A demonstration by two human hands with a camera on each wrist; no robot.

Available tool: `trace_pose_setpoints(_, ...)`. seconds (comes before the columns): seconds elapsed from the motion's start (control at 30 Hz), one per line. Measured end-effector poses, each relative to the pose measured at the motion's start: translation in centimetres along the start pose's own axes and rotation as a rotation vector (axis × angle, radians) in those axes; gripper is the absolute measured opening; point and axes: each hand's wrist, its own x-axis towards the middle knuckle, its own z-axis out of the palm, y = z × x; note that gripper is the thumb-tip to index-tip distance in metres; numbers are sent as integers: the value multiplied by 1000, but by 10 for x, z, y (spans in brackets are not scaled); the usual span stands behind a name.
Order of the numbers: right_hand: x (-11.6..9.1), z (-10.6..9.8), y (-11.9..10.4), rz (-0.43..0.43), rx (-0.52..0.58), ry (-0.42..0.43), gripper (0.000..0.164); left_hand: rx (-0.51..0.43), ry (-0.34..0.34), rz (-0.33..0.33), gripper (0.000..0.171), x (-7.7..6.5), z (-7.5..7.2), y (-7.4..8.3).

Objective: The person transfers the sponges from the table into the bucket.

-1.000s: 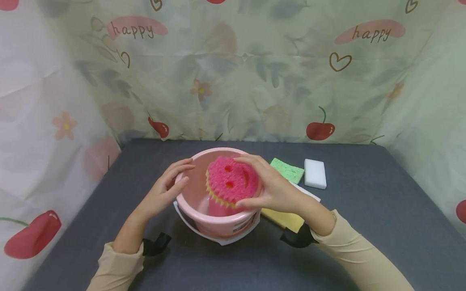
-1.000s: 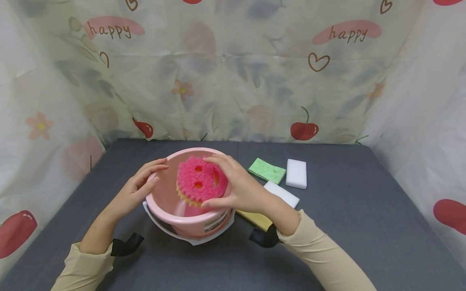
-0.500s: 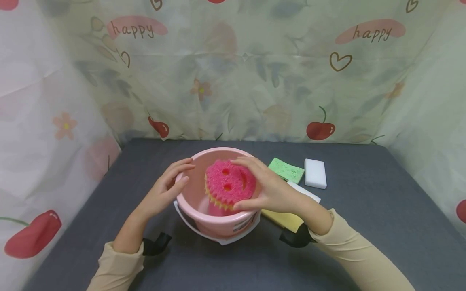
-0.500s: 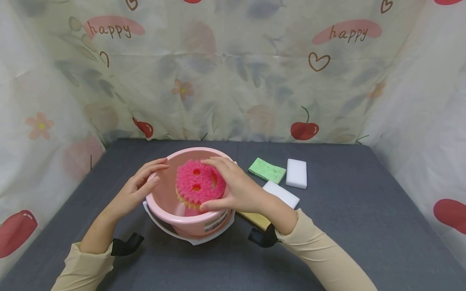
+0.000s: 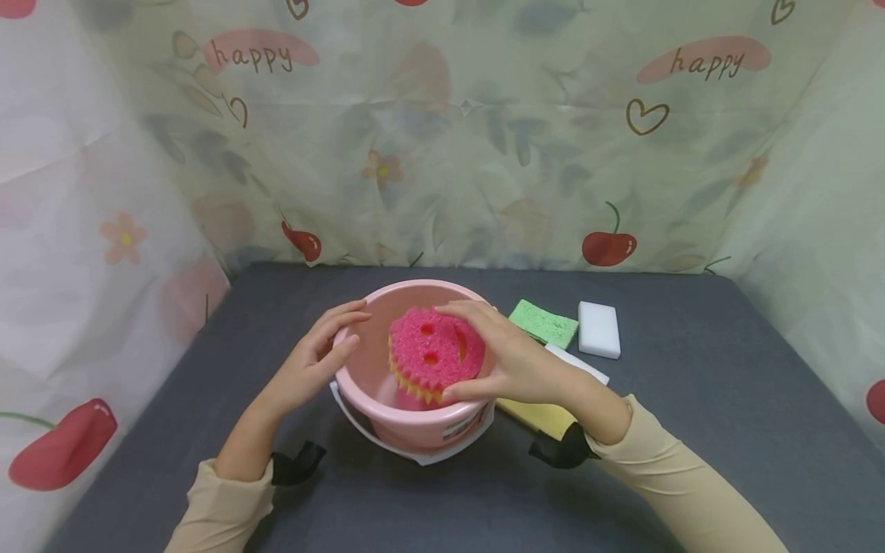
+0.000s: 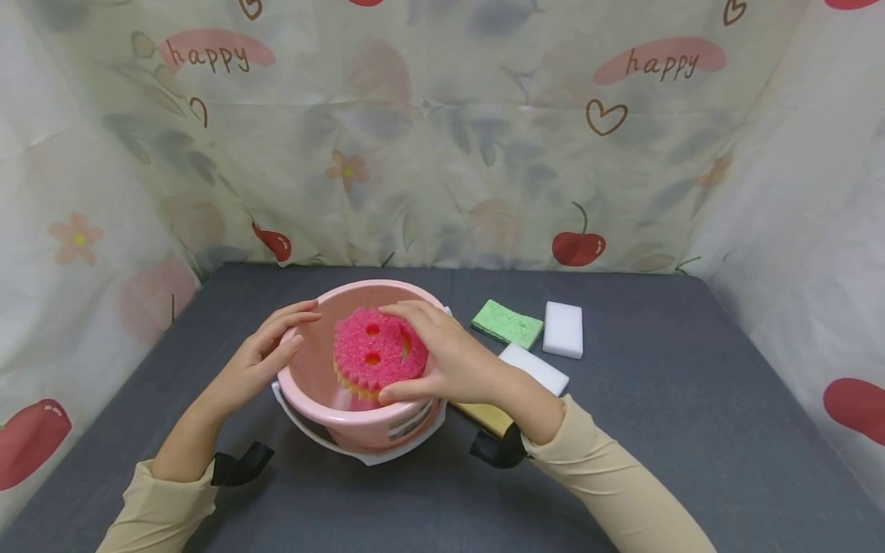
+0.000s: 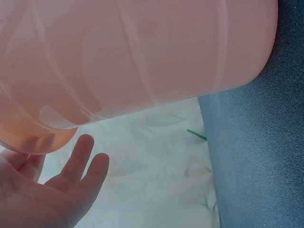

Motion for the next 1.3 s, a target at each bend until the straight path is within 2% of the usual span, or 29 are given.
trace_pose_setpoints(0.4, -1, -3, -1, -6, -47, -57, 85, -12, 2, 24, 36, 1, 0, -1)
trace_pose_setpoints(0.57, -3, -5, -1, -14, -47, -54, 80, -8, -2, 21, 36, 0, 0, -1)
trace_pose_setpoints(0.93, -10, -12, 4, -66, -27, 33, 66, 14, -2, -1, 37, 0, 0, -1)
trace_pose_setpoints(1.3, -24, -24, 16, -50, -58, 100, 62, 5, 1, 15, 36, 0, 0, 0)
